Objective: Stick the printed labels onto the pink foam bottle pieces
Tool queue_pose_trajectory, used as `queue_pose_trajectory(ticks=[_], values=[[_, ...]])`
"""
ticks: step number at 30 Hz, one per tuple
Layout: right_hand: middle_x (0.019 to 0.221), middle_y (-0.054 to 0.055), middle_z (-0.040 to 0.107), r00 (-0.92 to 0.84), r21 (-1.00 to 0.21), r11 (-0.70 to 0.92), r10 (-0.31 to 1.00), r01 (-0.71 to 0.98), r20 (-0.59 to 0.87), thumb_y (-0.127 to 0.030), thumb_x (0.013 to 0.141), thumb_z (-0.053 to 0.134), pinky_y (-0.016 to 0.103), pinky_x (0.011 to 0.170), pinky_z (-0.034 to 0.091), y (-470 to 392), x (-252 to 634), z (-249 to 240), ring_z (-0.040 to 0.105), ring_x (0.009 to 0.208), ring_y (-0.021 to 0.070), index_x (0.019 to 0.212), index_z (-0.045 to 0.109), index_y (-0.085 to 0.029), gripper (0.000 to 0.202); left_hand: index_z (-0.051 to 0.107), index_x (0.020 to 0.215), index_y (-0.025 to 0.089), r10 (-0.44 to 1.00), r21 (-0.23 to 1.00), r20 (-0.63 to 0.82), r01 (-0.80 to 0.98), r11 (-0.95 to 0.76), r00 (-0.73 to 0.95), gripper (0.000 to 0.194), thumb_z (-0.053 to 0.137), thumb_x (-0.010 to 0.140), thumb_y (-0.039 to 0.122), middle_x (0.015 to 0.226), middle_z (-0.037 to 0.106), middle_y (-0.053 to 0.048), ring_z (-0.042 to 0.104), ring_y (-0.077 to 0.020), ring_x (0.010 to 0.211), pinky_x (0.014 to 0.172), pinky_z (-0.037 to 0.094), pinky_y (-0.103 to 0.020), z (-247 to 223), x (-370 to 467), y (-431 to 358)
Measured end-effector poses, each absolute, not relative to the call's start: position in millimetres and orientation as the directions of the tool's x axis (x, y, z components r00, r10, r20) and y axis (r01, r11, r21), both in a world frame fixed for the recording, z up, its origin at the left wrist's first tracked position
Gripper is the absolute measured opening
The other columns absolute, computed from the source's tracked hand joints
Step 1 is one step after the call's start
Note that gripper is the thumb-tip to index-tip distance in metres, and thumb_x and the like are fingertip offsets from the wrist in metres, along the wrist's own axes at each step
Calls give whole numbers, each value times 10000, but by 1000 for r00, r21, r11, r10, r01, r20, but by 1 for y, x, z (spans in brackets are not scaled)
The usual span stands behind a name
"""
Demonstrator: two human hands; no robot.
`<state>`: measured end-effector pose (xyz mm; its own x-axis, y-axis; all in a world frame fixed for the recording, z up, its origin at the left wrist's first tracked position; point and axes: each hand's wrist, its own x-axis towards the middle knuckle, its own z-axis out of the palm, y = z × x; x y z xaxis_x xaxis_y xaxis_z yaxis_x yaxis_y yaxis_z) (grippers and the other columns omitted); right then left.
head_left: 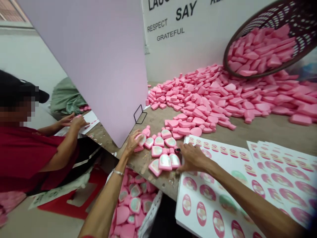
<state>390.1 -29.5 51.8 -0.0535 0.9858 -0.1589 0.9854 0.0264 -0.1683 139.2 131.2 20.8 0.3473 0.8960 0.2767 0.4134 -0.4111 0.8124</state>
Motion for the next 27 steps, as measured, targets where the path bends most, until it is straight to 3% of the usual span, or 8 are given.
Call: queue_pose_trajectory(ticks=[2, 5, 9, 12, 17, 21, 24, 27], values=[[1195, 236, 573, -81, -211, 25, 962, 977, -262, -615, 497, 768, 504, 907, 368, -13, 379, 50, 527, 1091, 396, 1255, 469, -80, 975, 720, 851, 181, 856, 816, 247, 379, -437, 454, 261, 606, 776, 403, 1243, 626, -110, 550, -258, 1177, 1042, 376, -384, 14, 143, 140], [1177, 256, 590, -60, -250, -12, 958, 968, -281, -643, 574, 718, 467, 881, 397, -7, 353, 43, 557, 1082, 391, 1317, 399, -39, 1009, 727, 832, 187, 813, 824, 229, 338, -455, 535, 259, 632, 765, 418, 1233, 637, -109, 559, -257, 1169, 1030, 389, -374, 6, 144, 138], [1169, 294, 593, -6, -295, -71, 967, 953, -254, -593, 664, 693, 459, 881, 408, -21, 305, 29, 562, 1100, 401, 1397, 272, 34, 1053, 710, 871, 183, 824, 833, 227, 334, -440, 519, 256, 606, 798, 406, 1245, 623, -110, 554, -245, 1169, 1033, 384, -380, -2, 112, 112], [1208, 299, 573, -73, -385, -14, 974, 923, -212, -525, 725, 677, 475, 913, 403, -35, 268, 21, 546, 1129, 395, 1438, 209, 46, 1027, 691, 877, 178, 864, 837, 228, 363, -409, 450, 235, 570, 831, 375, 1244, 606, -115, 545, -239, 1169, 1035, 373, -383, -4, 72, 80], [1364, 267, 475, -170, -557, 42, 969, 829, -180, -409, 793, 639, 527, 1019, 339, -60, 218, 20, 489, 1215, 372, 1490, 158, -36, 926, 682, 862, 167, 921, 853, 200, 402, -332, 335, 243, 511, 866, 340, 1245, 580, -123, 531, -258, 1174, 1016, 378, -385, -1, 10, 22], [1326, 210, 531, -321, -638, 123, 925, 760, -204, -316, 757, 659, 494, 1029, 354, -70, 217, 30, 498, 1214, 342, 1495, 194, -105, 898, 670, 732, 175, 944, 877, 24, 446, -178, 330, 283, 500, 861, 360, 1058, 663, -90, 608, -238, 993, 880, 459, -319, 4, -17, -6], [1230, 152, 607, -269, -587, 173, 960, 791, -80, -416, 823, 573, 389, 914, 450, -50, 252, 41, 588, 1084, 288, 1421, 353, -167, 684, 622, 649, 175, 953, 819, 81, 525, -231, 292, 342, 465, 877, 376, 773, 664, -51, 607, -186, 731, 697, 477, -274, 14, -10, 4], [1052, 153, 674, 21, -389, -11, 1000, 921, 22, -434, 933, 383, 334, 759, 467, -4, 303, 47, 647, 920, 259, 1340, 407, -123, 513, 601, 668, 173, 935, 728, 273, 587, -354, 226, 375, 404, 909, 383, 652, 601, -26, 570, -166, 643, 623, 461, -263, 21, 34, 45]])
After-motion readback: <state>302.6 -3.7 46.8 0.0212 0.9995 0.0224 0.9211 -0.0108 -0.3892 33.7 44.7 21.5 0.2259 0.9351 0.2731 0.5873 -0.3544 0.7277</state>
